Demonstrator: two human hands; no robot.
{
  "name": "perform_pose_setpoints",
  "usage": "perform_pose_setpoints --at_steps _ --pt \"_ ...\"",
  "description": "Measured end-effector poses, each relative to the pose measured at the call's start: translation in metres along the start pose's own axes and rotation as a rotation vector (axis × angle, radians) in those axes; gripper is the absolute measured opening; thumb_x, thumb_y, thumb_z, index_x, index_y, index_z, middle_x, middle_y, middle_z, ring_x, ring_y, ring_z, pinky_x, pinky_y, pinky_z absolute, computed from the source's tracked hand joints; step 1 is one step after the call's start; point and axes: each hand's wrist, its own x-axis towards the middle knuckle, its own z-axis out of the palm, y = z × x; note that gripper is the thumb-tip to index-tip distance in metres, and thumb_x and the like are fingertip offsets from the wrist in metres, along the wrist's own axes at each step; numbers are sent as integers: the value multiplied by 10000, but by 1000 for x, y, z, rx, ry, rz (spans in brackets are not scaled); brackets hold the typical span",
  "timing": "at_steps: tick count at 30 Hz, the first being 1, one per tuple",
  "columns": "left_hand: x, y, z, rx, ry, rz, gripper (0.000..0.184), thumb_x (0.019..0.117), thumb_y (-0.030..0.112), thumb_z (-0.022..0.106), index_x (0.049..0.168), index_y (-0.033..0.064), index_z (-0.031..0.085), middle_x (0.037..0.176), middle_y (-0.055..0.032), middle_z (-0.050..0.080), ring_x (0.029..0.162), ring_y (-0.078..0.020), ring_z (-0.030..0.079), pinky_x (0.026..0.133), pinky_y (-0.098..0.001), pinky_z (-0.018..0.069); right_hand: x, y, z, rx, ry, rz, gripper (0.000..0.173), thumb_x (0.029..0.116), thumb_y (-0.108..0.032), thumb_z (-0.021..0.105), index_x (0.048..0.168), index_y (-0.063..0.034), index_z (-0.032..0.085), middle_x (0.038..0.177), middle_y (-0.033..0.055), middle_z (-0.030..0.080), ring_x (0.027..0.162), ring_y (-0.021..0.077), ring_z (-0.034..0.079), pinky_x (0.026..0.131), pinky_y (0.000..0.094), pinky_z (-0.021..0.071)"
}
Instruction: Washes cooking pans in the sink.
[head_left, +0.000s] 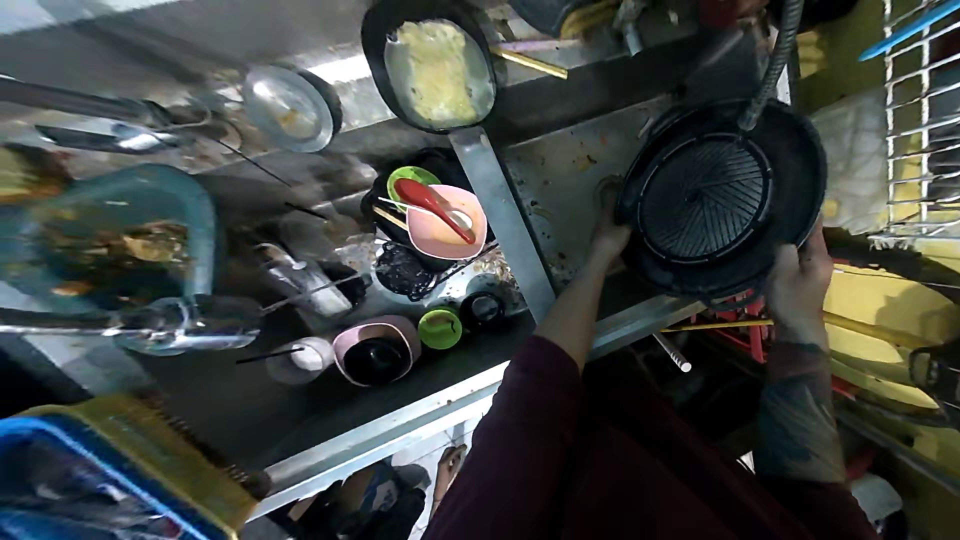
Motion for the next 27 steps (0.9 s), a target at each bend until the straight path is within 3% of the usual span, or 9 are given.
perform_pose_setpoints --at_steps 3,5,8,10,17,20,22,25,27 --pt "-1 7 -15 15 -13 -24 627 974 231 663 1553 195 426 1481 -142 539 1327 -286 552 1070 -535 483 4 -9 -11 129 -73 105 431 1019 -222 520 1447 -204 562 1183 77 704 987 197 698 793 495 595" --pt "-3 14 -26 -92 -46 -36 544 1017 300 612 1530 184 476 1512 -99 524 1369 -241 516 1112 -501 451 7 -6 -17 199 -90 177 354 992 -207 547 1331 -176 644 1104 63 710 937 180 693 764 476 594" --pt "-11 27 -43 -327 -65 -79 437 1057 417 496 1366 130 614 1292 -68 672 1173 -187 641 976 -438 549 12 14 -25 320 -131 282 294 974 -220 562 1240 -163 672 1012 41 705 843 164 682 679 431 590" --pt "-17 37 -56 -410 -75 -85 424 1067 413 468 1341 137 636 1248 -50 696 1129 -176 662 945 -416 560 13 22 -26 418 -157 363 225 957 -251 586 1143 -155 667 930 14 694 783 141 678 639 396 588" --pt "-26 46 -88 -340 -9 -31 436 1050 434 500 1334 135 644 1325 -17 670 1237 -157 611 1027 -396 507 14 23 -27 551 -253 509 226 930 -270 591 1119 -157 643 903 12 693 762 136 683 608 369 587" --pt "-29 50 -89 -316 -29 -62 500 1057 489 455 1405 158 592 1398 -13 632 1294 -164 579 1058 -416 481 17 21 -29 531 -241 490 228 946 -277 586 1130 -154 638 901 18 686 751 137 675 595 367 578" --pt "-27 49 -82 -214 -23 -64 538 1059 518 440 1447 165 559 1443 -27 602 1325 -190 560 1077 -460 467 13 11 -33 457 -219 398 230 961 -257 570 1143 -143 652 937 19 689 785 139 674 635 387 583" --pt "-18 48 -60 20 -45 23 505 1051 412 533 1483 151 518 1469 -96 560 1335 -233 549 1098 -499 471 5 -6 -39 295 -167 131 256 976 -183 555 1197 -148 680 975 53 713 806 169 691 651 437 593" --pt "-10 51 -36 185 -98 56 540 1030 350 583 1525 168 470 1491 -119 538 1358 -256 530 1116 -517 448 1 -20 -47 165 -158 12 400 979 -197 554 1374 -212 617 1049 64 723 843 183 706 665 461 600"
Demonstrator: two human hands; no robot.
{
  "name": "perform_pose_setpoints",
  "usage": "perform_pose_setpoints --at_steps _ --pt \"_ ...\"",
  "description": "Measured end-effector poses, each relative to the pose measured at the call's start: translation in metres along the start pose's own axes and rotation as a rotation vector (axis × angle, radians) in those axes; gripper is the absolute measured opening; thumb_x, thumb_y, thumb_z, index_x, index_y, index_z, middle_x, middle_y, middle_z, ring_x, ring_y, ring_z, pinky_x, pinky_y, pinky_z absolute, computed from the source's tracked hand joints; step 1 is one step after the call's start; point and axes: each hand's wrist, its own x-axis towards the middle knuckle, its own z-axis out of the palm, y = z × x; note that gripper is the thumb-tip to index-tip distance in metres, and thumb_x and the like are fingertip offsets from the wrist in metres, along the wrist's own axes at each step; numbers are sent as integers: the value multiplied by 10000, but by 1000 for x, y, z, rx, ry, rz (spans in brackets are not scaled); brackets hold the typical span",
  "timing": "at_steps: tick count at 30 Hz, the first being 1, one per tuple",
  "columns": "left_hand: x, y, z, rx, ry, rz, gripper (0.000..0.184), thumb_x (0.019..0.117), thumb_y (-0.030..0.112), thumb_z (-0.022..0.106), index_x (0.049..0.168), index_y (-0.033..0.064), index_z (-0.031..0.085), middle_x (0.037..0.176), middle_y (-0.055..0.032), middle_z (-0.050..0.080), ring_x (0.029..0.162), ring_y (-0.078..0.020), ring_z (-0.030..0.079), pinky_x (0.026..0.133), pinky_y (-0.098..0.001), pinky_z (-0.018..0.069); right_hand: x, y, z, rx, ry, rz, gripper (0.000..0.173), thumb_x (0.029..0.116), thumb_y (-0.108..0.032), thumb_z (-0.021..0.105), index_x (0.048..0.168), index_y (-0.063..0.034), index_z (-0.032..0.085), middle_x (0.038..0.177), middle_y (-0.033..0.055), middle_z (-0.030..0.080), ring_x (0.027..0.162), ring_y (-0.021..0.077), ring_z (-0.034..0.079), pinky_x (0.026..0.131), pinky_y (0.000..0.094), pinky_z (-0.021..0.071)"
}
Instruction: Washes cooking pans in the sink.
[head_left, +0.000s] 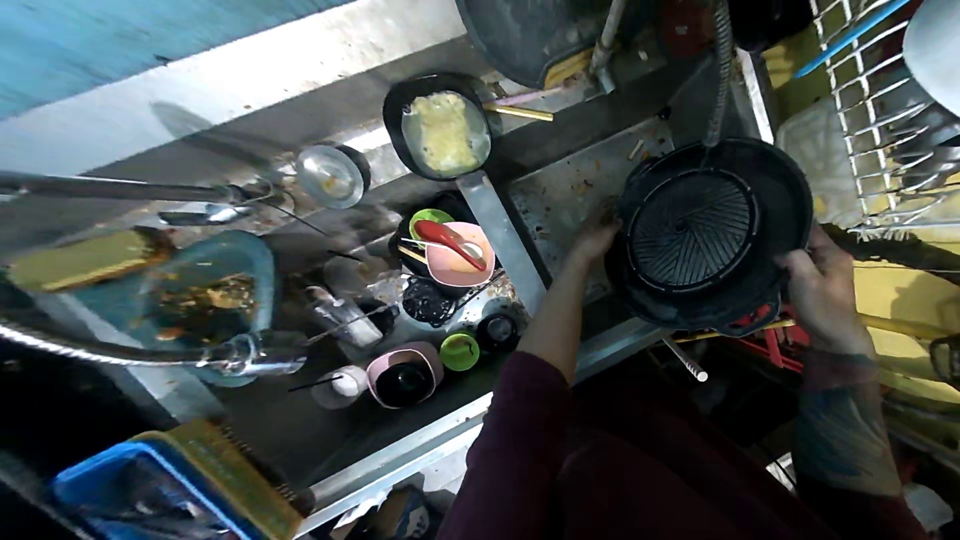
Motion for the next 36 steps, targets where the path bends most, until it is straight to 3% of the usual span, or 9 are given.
perform_pose_setpoints --at_steps 5,10,13,16,21,24,28,34,36 --pt "41 13 44 115 48 9 605 1012 539 558 1443 114 554 1430 -175 571 1324 -322 548 1103 -563 444 -12 -17 -12 -223 1 -29 671 959 -316 542 1604 -317 355 1127 67 725 901 166 714 756 475 601" --pt "64 27 52 277 133 87 676 958 694 517 1292 116 622 1097 -172 704 1037 -354 682 902 -619 538 -19 -13 -20 -92 -10 -79 562 966 -231 560 1524 -193 501 1149 24 726 942 73 704 808 324 610" --pt "70 12 49 344 111 253 606 980 629 548 1351 152 592 1085 -154 715 1001 -330 701 886 -583 560 -16 -2 -24 18 0 -136 498 963 -147 544 1460 -134 554 1131 36 723 939 105 707 802 339 615" --pt "61 -7 41 199 -16 279 613 996 488 626 1484 140 502 1370 -153 621 1251 -274 613 1080 -514 487 -10 2 -28 20 -14 -161 533 963 -108 517 1493 -154 531 1242 28 705 1023 97 700 862 330 610" --pt "36 -41 19 -187 -195 -47 783 955 299 689 1612 198 277 1540 -109 479 1347 -239 533 1077 -480 495 5 16 -19 68 -30 -153 469 964 -98 523 1424 -143 604 1313 36 679 1113 127 678 919 383 602" --pt "8 -26 3 -318 -123 -223 598 972 299 616 1539 227 439 1398 -102 595 1216 -238 601 974 -488 528 15 26 -10 161 -11 17 334 977 -127 537 1271 -143 694 1183 21 712 1001 133 689 817 410 608" --pt "-22 -11 -25 -674 -37 -102 367 1035 377 537 1250 112 672 1080 -64 738 960 -165 712 820 -393 612 23 51 -2 289 -55 400 294 950 -312 596 1219 -209 654 954 3 692 748 119 661 581 364 566" --pt "-40 28 -60 -1005 -250 136 508 1099 475 259 1346 180 591 1207 -47 708 1102 -159 681 928 -410 590 52 65 24 390 -194 461 376 923 -312 591 1272 -182 639 1006 16 703 817 112 682 643 357 588" --pt "-44 40 -66 -927 -193 109 423 1095 383 346 1340 153 603 1187 -65 713 1073 -174 692 902 -412 598 73 58 34 317 -260 479 394 932 -259 560 1304 -155 635 1130 30 691 976 127 671 791 377 590"
